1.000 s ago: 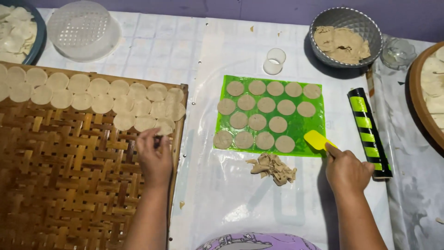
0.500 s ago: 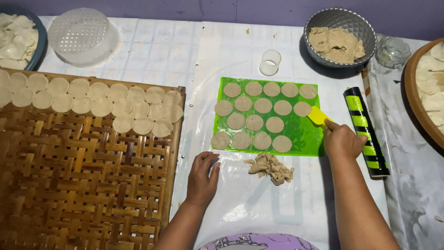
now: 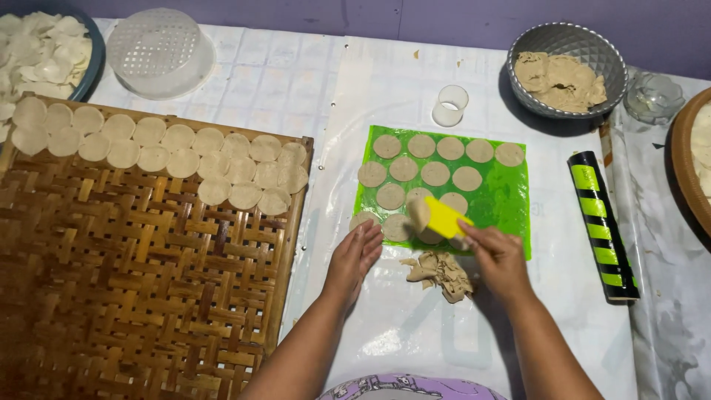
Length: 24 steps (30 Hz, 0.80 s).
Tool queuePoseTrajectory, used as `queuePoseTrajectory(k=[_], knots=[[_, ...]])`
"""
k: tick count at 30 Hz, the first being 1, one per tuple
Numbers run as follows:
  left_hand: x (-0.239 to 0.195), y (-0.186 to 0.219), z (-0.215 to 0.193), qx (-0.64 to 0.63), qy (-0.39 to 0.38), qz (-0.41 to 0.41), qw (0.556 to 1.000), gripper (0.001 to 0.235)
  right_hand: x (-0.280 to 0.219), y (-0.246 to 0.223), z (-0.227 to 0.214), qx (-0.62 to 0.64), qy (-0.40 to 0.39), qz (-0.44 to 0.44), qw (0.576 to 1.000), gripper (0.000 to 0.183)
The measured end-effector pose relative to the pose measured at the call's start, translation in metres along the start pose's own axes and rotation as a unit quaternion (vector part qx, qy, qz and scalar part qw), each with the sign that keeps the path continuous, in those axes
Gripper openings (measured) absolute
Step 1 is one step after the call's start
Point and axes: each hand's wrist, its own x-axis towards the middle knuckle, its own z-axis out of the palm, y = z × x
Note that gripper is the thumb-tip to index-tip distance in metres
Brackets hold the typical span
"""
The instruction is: The person uses a circular cutter to cut round pieces from a sheet of dough laid on a green mat. They remove the excess dough scraps and then use a yellow spatula to lift the cut dough circles and place them onto a woven bamboo tray.
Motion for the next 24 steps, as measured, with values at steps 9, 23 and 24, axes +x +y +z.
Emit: queuePoseTrajectory(k=[9, 23, 24], knots=[[0.009, -0.023, -0.04, 0.078, 0.002, 0.011, 0.997, 0.026, -0.025, -0.087, 0.031, -0.263, -0.107, -0.074, 0.956, 0.047], [-0.025, 0.167, -0.145, 0.265, 0.344, 0.211, 0.875, 0.019, -0.032, -0.057, 0.043, -0.343, -0.096, -0.035, 0.934, 0.041], [-0.022, 0.177, -0.155, 0.298, 0.363, 0.22, 0.855, 0.019, -0.033, -0.056, 0.043, -0.343, -0.093, -0.032, 0.934, 0.041]])
